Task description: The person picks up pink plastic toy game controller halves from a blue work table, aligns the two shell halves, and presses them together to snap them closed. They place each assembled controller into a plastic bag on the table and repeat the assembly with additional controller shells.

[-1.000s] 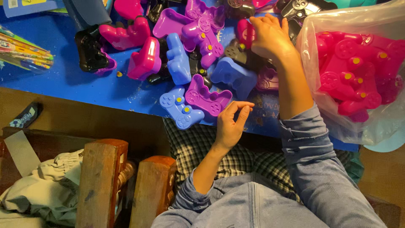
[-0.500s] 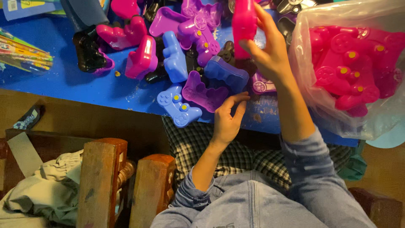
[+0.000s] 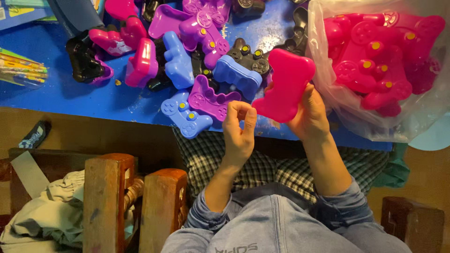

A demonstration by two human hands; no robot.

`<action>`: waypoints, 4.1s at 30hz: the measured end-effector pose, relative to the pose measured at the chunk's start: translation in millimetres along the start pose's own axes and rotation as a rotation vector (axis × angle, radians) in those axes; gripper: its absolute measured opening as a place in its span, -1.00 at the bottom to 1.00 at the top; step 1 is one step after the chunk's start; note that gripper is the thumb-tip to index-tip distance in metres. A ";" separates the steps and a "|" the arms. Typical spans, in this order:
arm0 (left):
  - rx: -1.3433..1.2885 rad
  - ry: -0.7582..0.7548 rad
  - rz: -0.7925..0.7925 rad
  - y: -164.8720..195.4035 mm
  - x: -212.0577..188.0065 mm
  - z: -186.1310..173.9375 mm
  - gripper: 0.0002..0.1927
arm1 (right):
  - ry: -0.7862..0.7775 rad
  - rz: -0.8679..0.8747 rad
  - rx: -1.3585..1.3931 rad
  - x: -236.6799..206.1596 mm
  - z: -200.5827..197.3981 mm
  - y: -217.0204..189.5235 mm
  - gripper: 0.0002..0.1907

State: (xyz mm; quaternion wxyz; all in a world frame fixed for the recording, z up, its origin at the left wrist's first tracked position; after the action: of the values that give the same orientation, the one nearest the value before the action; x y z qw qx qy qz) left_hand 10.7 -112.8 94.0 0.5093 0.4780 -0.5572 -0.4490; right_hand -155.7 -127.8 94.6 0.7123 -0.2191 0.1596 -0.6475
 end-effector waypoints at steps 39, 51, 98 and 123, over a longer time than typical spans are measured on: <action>-0.244 -0.197 0.064 48.7 27.5 16.8 -0.67 | 0.056 0.102 -0.173 -56.1 -15.2 7.5 -0.14; -0.471 -0.360 -0.095 31.8 23.9 21.6 -0.71 | 0.047 0.091 -0.120 -59.9 -16.2 2.2 -0.21; -0.170 -0.416 -0.126 41.8 8.8 28.6 0.18 | -0.056 -0.199 -0.800 -47.5 42.7 -18.0 -0.24; -1.420 -0.619 -0.565 -28.5 1.0 56.8 -0.03 | 0.176 0.156 0.531 -40.7 -21.1 12.8 -0.29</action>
State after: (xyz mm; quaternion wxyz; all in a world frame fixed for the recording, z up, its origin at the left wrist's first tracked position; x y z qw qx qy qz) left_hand -43.9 -117.1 61.5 0.3815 0.0190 -0.1146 -0.9170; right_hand -160.0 -88.7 67.7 0.7759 0.0449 0.0618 -0.6262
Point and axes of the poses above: each hand's wrist, its own x-axis towards the middle knuckle, its own z-axis out of the palm, y = z × x, the point moved 10 cm from there along x, towards the middle knuckle, and after that the axes turned 13 degrees about x, right-handed, at the moved point
